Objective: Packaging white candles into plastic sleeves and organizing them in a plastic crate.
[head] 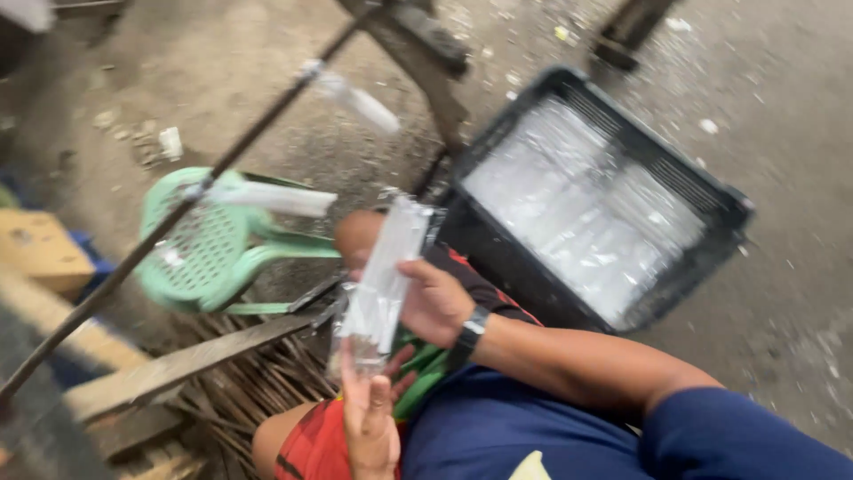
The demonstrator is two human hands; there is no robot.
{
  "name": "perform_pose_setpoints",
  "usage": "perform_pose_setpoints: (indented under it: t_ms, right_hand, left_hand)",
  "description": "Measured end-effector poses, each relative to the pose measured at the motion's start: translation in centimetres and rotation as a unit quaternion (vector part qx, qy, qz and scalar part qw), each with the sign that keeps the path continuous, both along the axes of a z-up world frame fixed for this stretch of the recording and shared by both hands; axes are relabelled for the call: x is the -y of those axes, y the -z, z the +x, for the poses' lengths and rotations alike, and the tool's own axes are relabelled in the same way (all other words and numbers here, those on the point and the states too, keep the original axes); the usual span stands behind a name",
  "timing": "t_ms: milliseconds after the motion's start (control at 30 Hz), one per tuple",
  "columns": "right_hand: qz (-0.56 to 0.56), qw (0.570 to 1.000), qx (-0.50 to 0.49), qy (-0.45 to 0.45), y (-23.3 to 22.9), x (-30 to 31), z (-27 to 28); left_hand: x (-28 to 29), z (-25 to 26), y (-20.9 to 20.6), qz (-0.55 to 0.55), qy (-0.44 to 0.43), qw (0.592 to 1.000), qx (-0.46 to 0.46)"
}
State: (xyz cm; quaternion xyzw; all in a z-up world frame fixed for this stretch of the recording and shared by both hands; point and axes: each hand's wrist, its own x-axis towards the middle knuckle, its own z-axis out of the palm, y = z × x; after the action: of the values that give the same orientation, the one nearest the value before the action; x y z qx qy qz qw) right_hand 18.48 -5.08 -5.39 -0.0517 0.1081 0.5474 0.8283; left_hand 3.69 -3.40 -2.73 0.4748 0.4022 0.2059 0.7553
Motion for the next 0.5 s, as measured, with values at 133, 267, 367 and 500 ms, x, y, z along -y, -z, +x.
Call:
perform_pose_setpoints:
  t_ms: [133, 267, 367, 500]
  right_hand:
    - [0.008, 1.000, 0.027, -0.001, 0.3, 0.2, 0.8]
    - [0.055, 0.997, 0.026, 0.038, 0.3, 1.4, 2.5]
    - [0.012, 0.999, 0.015, -0.036, 3.3, 3.0, 3.3]
    - [0.016, 0.999, -0.029, -0.016, 5.4, 5.7, 5.3]
  left_hand:
    - [-0.7, 2.8, -0.7, 0.070, -0.007, 0.998, -0.003]
    - [-2.5, 4.5, -0.2, 0.107, -0.117, 0.981, -0.111]
    - [-3.3, 4.9, 0.1, 0.165, -0.124, 0.972, -0.114]
    - [-2.5, 5.2, 0.6, 0.234, -0.078, 0.956, -0.157]
